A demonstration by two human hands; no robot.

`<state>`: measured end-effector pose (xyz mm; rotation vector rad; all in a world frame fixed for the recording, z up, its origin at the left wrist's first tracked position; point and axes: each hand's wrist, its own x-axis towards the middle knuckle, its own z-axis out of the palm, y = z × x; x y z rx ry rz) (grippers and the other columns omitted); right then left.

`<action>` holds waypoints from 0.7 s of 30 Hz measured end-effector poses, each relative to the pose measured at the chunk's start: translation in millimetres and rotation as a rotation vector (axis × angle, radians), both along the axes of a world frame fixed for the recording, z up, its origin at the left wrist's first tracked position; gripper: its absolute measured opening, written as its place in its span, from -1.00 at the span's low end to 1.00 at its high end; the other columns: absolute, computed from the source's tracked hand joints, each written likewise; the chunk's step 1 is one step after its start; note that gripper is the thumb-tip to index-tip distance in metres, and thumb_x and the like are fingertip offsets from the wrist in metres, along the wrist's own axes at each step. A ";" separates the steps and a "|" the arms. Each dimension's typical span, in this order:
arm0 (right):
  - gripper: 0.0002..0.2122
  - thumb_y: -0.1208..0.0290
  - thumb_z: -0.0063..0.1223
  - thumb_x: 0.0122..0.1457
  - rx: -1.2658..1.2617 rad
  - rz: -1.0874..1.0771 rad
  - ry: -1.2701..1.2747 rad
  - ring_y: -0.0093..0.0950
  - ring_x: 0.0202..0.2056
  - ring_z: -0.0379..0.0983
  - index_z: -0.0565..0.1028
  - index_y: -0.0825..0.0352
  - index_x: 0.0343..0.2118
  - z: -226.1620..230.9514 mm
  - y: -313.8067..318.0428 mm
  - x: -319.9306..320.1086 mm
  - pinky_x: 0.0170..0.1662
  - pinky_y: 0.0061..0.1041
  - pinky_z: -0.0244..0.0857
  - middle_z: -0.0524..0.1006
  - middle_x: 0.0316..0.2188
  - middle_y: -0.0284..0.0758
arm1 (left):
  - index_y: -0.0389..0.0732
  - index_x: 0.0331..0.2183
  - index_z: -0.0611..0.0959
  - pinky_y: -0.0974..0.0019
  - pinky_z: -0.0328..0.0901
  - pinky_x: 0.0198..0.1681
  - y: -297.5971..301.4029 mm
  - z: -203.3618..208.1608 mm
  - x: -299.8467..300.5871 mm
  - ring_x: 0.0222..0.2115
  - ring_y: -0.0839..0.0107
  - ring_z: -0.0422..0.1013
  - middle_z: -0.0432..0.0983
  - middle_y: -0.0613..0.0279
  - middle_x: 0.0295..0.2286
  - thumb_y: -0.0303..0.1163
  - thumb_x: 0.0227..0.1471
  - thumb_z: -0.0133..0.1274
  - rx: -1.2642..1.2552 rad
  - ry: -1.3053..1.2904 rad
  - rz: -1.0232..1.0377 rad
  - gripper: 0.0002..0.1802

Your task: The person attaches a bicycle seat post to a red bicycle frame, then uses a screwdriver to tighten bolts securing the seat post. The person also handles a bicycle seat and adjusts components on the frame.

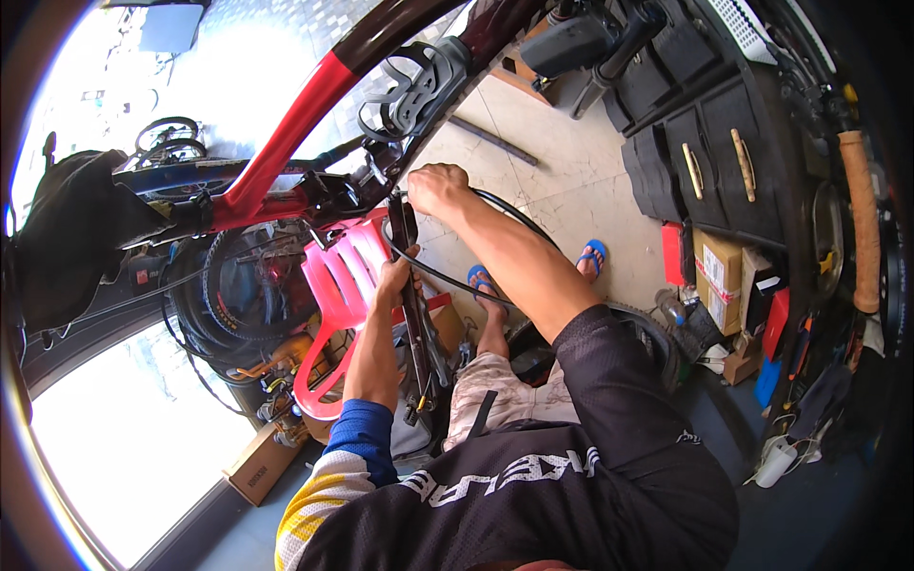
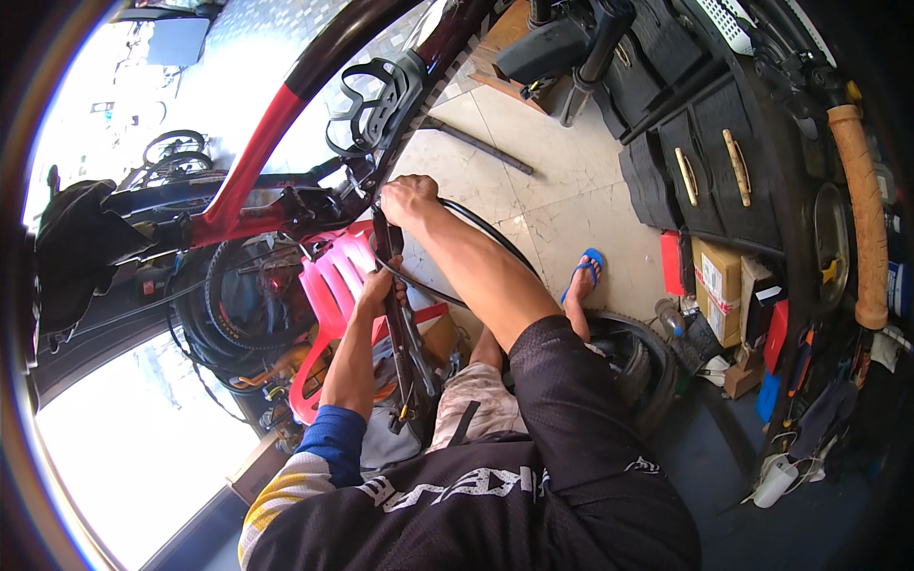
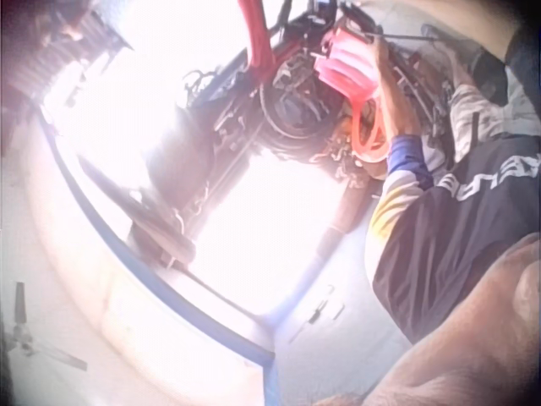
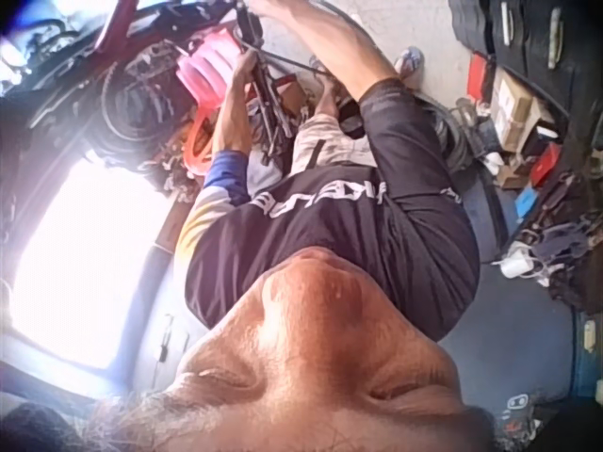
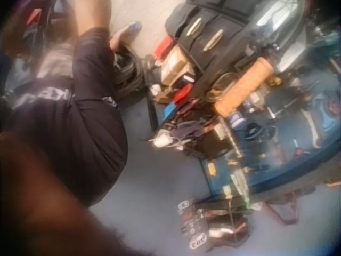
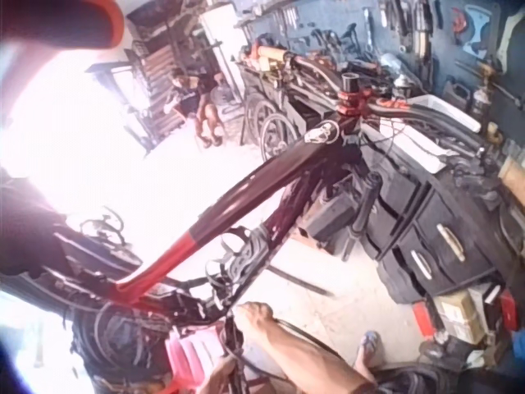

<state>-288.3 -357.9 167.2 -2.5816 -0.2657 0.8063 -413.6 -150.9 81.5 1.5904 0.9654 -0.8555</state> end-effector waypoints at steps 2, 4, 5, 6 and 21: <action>-0.79 0.28 -0.02 0.24 0.006 0.025 0.031 -0.53 -0.12 0.62 0.70 -0.03 -0.29 -1.1 1.3 2.2 -0.20 -0.49 0.48 0.69 -0.20 -0.54 | -0.09 -0.39 0.41 0.23 0.33 -0.63 2.9 -2.3 -0.3 -0.73 0.42 0.30 0.29 0.34 -0.68 0.09 0.08 0.23 -0.036 0.021 0.009 -0.51; -0.81 0.28 0.03 0.21 0.041 0.086 0.064 -0.53 -0.10 0.62 0.70 -0.04 -0.27 -2.9 2.5 5.1 -0.19 -0.47 0.48 0.69 -0.19 -0.56 | -0.17 -0.37 0.43 0.20 0.35 -0.64 5.5 -4.0 -0.3 -0.73 0.40 0.32 0.31 0.30 -0.66 0.04 0.08 0.24 -0.042 0.026 0.012 -0.51; -0.81 0.28 0.03 0.20 0.026 0.060 0.051 -0.52 -0.09 0.62 0.70 -0.03 -0.26 -4.4 2.4 5.5 -0.19 -0.46 0.49 0.69 -0.19 -0.54 | -0.21 -0.36 0.44 0.19 0.36 -0.65 6.4 -4.7 -0.1 -0.73 0.38 0.33 0.32 0.27 -0.65 0.02 0.08 0.24 -0.045 0.027 0.013 -0.50; -0.81 0.29 0.04 0.19 0.012 0.035 0.037 -0.51 -0.09 0.62 0.70 -0.01 -0.25 -5.9 2.2 6.6 -0.19 -0.45 0.49 0.69 -0.18 -0.53 | -0.22 -0.35 0.45 0.19 0.36 -0.65 6.9 -5.6 0.2 -0.73 0.38 0.32 0.32 0.27 -0.65 0.02 0.09 0.23 -0.033 0.023 0.007 -0.50; -0.72 0.17 0.07 0.25 0.062 -0.016 0.112 -0.29 -0.04 0.60 0.66 0.22 -0.14 -55.8 10.2 -16.4 -0.05 -0.28 0.50 0.66 -0.10 -0.26 | -0.10 -0.40 0.42 0.25 0.31 -0.64 3.5 1.9 -1.2 -0.74 0.45 0.29 0.28 0.36 -0.70 0.02 0.11 0.22 -0.022 0.013 -0.012 -0.56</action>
